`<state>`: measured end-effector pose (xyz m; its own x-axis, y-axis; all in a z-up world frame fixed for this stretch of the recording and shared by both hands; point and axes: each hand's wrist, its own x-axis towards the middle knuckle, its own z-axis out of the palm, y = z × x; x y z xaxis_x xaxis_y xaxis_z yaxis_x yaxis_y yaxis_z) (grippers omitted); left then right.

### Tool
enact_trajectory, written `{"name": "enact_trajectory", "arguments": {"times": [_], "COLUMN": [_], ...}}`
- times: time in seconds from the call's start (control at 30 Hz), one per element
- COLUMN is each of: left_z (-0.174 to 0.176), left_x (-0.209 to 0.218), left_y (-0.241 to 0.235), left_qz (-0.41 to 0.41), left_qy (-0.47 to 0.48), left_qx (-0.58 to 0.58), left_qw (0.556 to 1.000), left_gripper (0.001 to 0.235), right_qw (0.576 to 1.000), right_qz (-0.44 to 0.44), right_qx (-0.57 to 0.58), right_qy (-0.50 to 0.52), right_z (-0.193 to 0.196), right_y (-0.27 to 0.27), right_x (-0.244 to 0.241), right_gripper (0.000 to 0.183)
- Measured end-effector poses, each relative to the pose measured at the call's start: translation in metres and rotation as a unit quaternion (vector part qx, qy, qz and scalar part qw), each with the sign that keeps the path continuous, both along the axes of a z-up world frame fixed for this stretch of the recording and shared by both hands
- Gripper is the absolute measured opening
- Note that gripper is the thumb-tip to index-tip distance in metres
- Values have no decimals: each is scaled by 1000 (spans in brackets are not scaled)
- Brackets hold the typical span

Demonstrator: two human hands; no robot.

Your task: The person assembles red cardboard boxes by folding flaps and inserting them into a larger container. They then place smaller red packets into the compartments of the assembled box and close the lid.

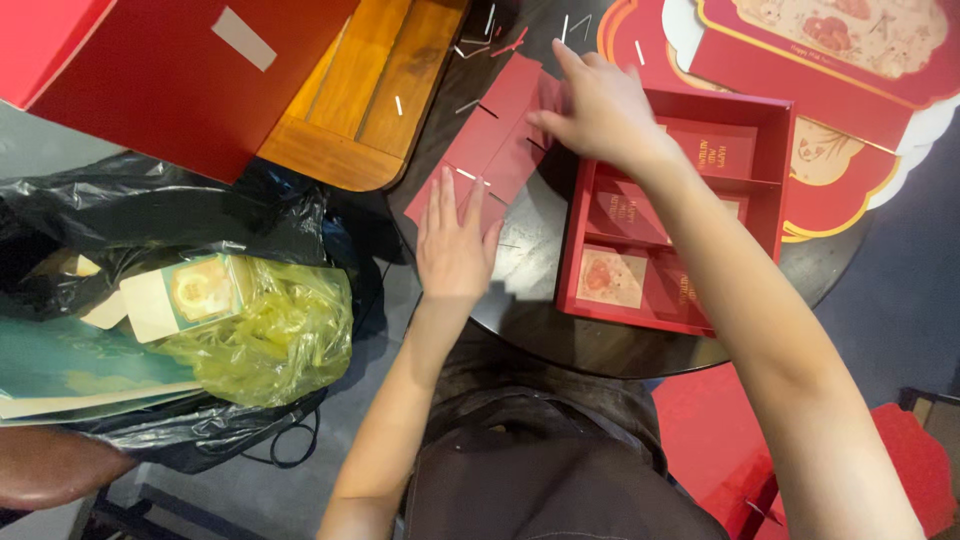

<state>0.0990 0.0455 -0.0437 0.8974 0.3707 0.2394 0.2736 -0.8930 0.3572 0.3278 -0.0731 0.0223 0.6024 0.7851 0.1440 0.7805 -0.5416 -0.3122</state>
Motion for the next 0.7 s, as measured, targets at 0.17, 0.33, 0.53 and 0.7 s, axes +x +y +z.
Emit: {"name": "enact_trajectory", "arguments": {"times": [0.17,0.33,0.53,0.7], "left_z": [10,22,49,64], "left_x": [3,5,10,34], "left_y": [1,3,0,-4], "left_qz": [5,-4,-69,-119], "left_qy": [4,-10,-143,-207], "left_qx": [-59,-88,-90,-134], "left_qw": [998,996,983,962], "left_gripper": [92,96,85,76], "right_qw": [980,984,897,925], "right_qz": [-110,-132,-92,-180], "right_qx": [-164,-85,213,285], "right_qy": [-5,90,376,172], "right_z": [-54,-49,40,126], "right_y": [52,49,-17,-91], "right_x": [51,78,81,16], "right_gripper": [115,83,14,26]}}
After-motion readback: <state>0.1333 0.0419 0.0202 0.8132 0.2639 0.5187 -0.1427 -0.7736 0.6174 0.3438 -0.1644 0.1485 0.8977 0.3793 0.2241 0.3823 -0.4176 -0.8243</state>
